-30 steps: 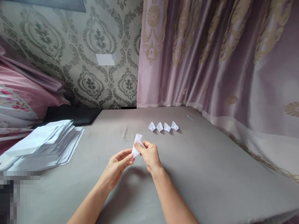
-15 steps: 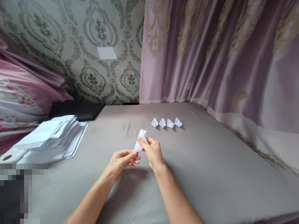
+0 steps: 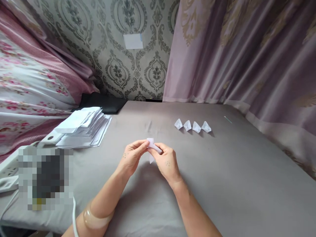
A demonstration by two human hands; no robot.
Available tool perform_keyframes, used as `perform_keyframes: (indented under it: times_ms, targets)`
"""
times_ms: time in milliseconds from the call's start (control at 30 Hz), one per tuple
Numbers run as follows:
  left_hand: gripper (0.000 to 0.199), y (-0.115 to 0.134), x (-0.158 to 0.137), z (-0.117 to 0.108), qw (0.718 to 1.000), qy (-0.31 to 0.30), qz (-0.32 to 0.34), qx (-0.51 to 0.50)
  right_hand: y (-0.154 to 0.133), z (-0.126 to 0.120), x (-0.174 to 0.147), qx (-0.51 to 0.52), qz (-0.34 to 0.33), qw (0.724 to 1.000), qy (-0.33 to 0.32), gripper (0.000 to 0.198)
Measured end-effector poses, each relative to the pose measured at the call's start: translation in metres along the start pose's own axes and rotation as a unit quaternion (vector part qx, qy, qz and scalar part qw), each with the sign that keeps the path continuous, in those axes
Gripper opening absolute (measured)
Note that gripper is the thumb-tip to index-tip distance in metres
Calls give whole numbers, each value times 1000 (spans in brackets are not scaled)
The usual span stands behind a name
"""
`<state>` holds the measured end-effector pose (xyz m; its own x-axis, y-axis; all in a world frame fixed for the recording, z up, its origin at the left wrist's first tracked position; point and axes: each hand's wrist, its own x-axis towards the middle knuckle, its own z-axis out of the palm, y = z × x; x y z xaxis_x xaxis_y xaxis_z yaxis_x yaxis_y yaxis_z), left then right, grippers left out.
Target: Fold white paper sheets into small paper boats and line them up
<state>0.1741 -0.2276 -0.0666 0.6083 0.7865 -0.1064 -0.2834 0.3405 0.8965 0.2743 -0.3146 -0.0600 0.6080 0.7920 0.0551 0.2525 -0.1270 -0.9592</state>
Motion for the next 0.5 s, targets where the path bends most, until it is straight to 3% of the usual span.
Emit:
perform_keyframes:
  times_ms: [167,267,500]
  targets:
    - [24,1,0,-2,999,28,-12,-30,0,7,-5,-93,-166,974,120,15]
    - [27,2,-2,0,998,39,-24,-34,-1,9,-7,-123,-216,960,131,13]
    - [32,-4,-3,2,999,18,-9,-41,7,12,-7,-208,-270,931,127,30]
